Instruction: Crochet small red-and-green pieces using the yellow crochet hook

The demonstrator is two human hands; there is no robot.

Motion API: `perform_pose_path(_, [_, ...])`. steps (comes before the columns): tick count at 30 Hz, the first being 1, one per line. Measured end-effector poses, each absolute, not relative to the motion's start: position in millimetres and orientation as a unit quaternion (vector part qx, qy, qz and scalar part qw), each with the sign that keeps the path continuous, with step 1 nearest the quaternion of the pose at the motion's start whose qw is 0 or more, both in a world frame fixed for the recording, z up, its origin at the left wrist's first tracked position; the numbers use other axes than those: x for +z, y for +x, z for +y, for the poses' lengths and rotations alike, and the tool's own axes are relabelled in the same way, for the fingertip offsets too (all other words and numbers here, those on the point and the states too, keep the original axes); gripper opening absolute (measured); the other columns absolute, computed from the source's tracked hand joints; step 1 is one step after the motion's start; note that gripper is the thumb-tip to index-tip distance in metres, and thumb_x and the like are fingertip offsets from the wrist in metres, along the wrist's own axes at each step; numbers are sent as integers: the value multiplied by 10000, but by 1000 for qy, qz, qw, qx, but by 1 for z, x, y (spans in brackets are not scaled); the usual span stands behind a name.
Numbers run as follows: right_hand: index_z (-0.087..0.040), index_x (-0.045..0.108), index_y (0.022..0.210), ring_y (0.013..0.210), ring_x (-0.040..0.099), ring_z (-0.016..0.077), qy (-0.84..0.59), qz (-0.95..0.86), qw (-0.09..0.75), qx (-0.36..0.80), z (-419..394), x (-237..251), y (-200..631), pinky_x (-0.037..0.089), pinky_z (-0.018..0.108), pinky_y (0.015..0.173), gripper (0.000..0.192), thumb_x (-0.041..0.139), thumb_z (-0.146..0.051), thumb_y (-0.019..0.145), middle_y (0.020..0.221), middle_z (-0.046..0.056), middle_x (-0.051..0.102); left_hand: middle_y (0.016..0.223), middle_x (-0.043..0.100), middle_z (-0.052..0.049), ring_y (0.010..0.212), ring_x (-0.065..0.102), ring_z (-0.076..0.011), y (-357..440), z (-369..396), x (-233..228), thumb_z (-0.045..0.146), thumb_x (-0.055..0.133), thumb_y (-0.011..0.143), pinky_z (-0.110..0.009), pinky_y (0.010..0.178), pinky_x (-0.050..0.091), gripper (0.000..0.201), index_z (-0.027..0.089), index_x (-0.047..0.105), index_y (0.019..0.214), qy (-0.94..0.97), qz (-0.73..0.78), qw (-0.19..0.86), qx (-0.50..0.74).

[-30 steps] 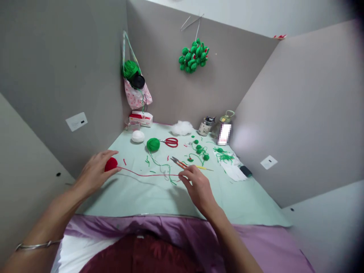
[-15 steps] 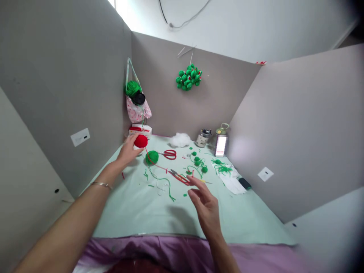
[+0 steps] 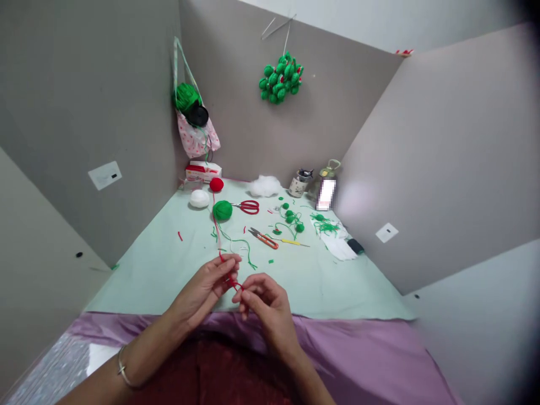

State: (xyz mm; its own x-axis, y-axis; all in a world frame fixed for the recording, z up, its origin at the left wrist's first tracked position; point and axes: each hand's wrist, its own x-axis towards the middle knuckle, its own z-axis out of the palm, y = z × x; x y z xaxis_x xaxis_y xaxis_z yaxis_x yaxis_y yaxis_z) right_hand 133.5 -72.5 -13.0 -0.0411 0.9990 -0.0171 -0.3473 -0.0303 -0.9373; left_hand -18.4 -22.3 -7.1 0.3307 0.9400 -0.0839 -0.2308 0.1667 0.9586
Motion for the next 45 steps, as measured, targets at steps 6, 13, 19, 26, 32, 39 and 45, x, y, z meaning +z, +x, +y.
perform_pose_path(6, [-194, 694, 838, 534, 587, 97, -405, -343, 588, 610, -65, -20, 154, 491, 216, 519, 279, 882, -372, 734, 699, 18, 762, 769, 637, -16, 794, 563, -174, -33, -21, 3, 550, 611, 974, -284, 823, 456, 400, 211, 818, 1025, 551, 409, 569, 453])
perform_pose_path(13, [-189, 731, 796, 492, 527, 74, -400, -253, 589, 655, -58, -20, 166, 462, 199, 467, 288, 923, -339, 644, 672, -1, 728, 523, 447, 38, 576, 397, -143, -33, -11, 11, 516, 607, 979, -286, 596, 343, 389, 176, 778, 902, 497, 380, 596, 503])
perform_pose_path(19, [-200, 735, 813, 515, 519, 70, -410, -241, 607, 637, -60, -23, 184, 461, 198, 490, 273, 910, -331, 650, 687, -13, 711, 596, 488, 18, 617, 454, -156, -41, -1, 19, 458, 596, 999, -284, 620, 415, 325, 203, 751, 871, 455, 386, 564, 571])
perform_pose_path(26, [-158, 770, 778, 523, 598, 91, -449, -346, 520, 639, -66, -21, 174, 487, 223, 544, 213, 891, -313, 698, 659, 18, 744, 765, 701, -48, 783, 623, -187, -2, 10, 36, 488, 628, 975, -317, 805, 521, 365, 178, 801, 889, 536, 304, 622, 483])
perform_pose_path(32, [-161, 781, 782, 553, 624, 101, -418, -399, 456, 678, -62, -19, 164, 532, 246, 579, 255, 880, -386, 717, 687, 16, 750, 701, 672, -48, 673, 619, -174, 50, 26, 31, 554, 639, 907, -328, 711, 531, 442, 137, 783, 875, 604, 251, 681, 331])
perform_pose_path(39, [-195, 732, 802, 541, 612, 101, -414, -340, 553, 638, -55, -27, 178, 531, 241, 558, 262, 894, -377, 706, 702, 10, 760, 594, 533, 54, 552, 460, -117, 20, 21, 9, 425, 758, 842, -255, 563, 385, 293, 180, 633, 739, 621, 347, 619, 333])
perform_pose_path(45, [-200, 724, 806, 574, 632, 119, -409, -373, 564, 613, -58, -25, 173, 535, 248, 562, 225, 872, -361, 752, 686, 0, 738, 801, 643, 14, 665, 616, -153, -5, -18, 2, 412, 732, 840, -291, 689, 493, 294, 192, 657, 1020, 600, 375, 620, 339])
